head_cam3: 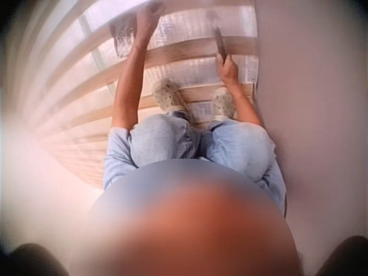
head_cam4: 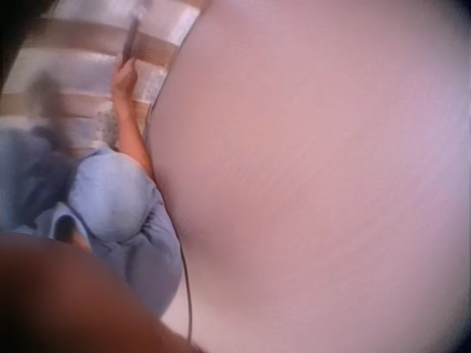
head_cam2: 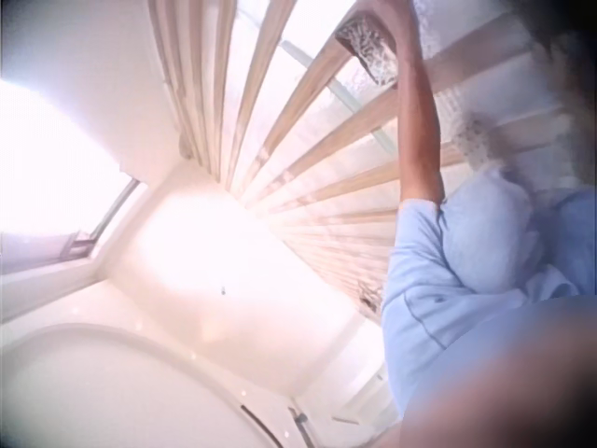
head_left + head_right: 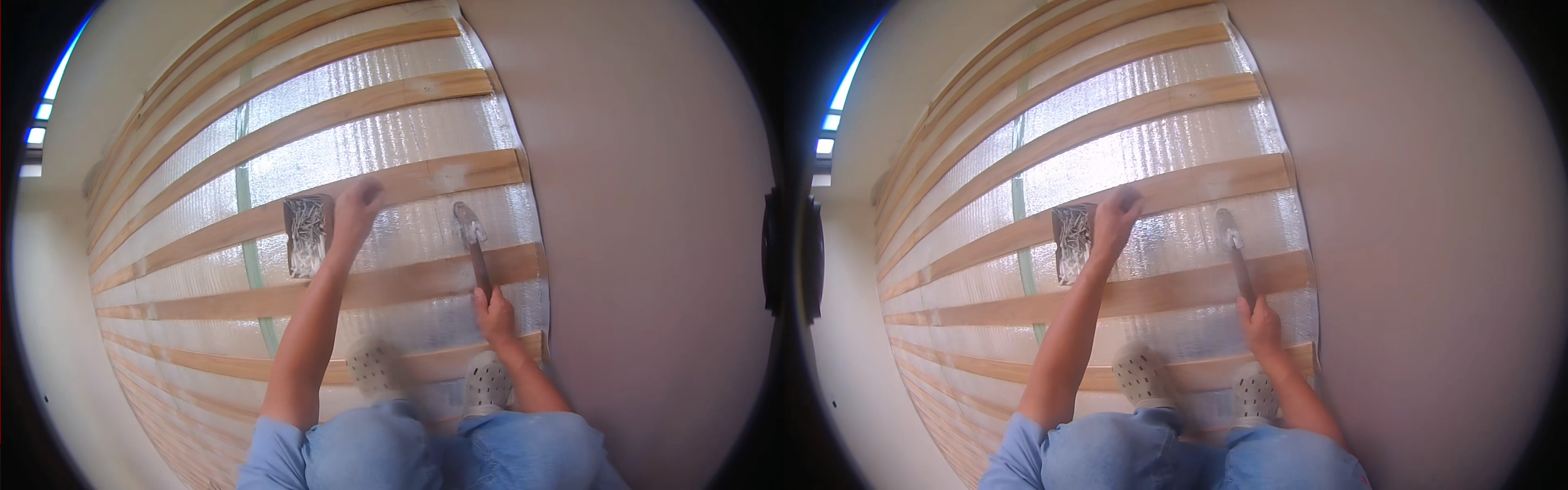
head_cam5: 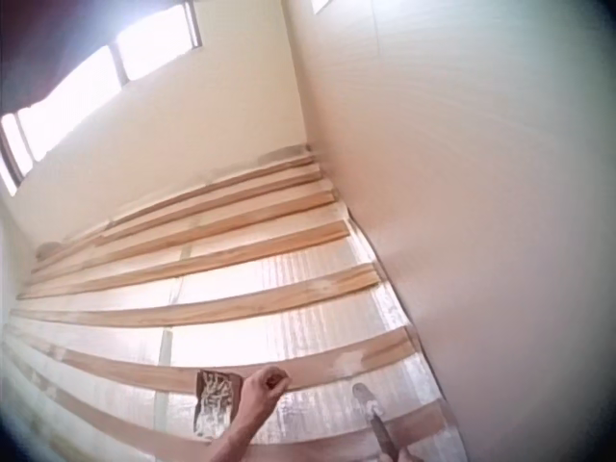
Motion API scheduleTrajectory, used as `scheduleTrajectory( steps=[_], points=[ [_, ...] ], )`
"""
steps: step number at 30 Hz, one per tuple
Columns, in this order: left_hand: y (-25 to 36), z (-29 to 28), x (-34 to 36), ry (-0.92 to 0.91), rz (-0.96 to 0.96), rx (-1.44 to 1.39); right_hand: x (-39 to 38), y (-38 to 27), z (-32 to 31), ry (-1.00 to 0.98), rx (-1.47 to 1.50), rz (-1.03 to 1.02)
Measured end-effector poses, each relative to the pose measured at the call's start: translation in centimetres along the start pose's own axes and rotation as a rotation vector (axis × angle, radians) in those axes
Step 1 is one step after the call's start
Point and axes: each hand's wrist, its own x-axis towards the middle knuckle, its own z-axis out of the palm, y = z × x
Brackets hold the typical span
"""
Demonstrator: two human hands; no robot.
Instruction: Hammering nails into wooden slats to secure them to the floor during a renovation.
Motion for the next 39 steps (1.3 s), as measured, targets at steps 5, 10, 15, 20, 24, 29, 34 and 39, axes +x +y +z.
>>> scheduleTrajectory(
  steps=[5, 10, 15, 20, 24, 29, 34, 39],
  points=[
    [2.2, 6.8, 3.0, -0.271, -0.117, -0.305, 0.0, -0.4, -0.3, -0.020, 0.001, 0.038],
    [2.3, 9.4, 4.1, -0.222, 0.003, -0.136, -0.1, -0.1, -0.2, -0.040, -0.003, 0.064],
    [1.4, 10.7, 4.5, -0.174, 0.054, -0.055, 0.0, -0.4, -0.5, -0.053, 0.017, 0.054],
    [2.1, 10.8, 4.8, -0.220, -0.049, -0.123, 0.3, -1.1, -1.3, -0.086, 0.093, 0.093],
    [1.1, 11.4, 4.5, -0.219, -0.145, -0.159, 1.2, -4.2, -3.9, -0.198, 0.293, 0.202],
    [1.2, 12.3, 4.2, -0.169, 0.001, -0.231, 2.2, -4.8, -4.1, -0.127, 0.317, 0.185],
    [1.8, 12.0, 4.2, -0.198, -0.043, -0.171, 5.1, -6.9, -4.4, -0.057, 0.225, 0.088],
    [-0.2, 11.5, 4.2, -0.098, 0.101, -0.146, 4.0, -10.6, -7.1, -0.150, 0.618, 0.071]
  ],
)
